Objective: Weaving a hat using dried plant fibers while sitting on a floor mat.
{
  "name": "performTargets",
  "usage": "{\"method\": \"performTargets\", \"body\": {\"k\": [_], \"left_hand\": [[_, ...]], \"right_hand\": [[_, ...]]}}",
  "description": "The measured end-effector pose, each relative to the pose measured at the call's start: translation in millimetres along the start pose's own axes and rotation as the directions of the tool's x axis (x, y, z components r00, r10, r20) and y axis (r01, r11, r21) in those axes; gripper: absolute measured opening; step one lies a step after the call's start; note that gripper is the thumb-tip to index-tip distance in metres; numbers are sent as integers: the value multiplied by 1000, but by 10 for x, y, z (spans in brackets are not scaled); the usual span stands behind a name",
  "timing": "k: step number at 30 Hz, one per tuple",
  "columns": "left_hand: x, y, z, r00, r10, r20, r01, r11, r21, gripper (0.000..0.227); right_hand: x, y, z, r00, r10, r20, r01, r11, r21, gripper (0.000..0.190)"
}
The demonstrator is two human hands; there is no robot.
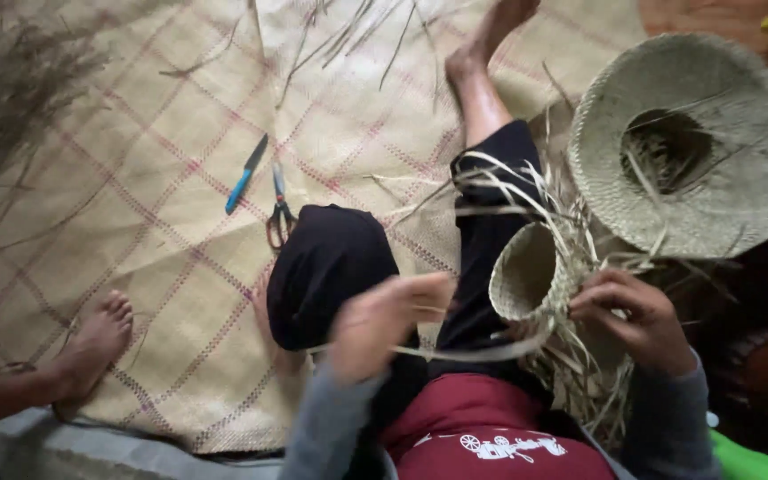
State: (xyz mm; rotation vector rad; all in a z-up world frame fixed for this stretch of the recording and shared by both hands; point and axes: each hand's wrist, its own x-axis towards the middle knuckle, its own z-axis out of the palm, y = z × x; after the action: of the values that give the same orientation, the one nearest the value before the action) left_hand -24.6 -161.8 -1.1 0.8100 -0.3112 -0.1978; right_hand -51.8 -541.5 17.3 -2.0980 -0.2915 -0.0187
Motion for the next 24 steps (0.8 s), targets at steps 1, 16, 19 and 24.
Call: {"method": "performTargets", "body": {"k": [1,16,19,24], "left_hand": [[96,-272,33,967,-253,34,253,967,-7,50],[1187,-1524,257,586,-615,-528,400,786,-472,90],[1392,-1020,495,717,-348,-603,216,935,-283,65],[1611,-912,463,883,418,-211,-391,906,159,54]], "right_hand": [[-84,-33,-30,1000,-21,-16,20,999,-50,14],[-808,-419,8,998,22,51,-16,994,-107,21],[-897,-375,-89,996,70,51,-60,983,-171,23],[-944,-365,-122,996,51,74,-35,977,-210,21]]}}
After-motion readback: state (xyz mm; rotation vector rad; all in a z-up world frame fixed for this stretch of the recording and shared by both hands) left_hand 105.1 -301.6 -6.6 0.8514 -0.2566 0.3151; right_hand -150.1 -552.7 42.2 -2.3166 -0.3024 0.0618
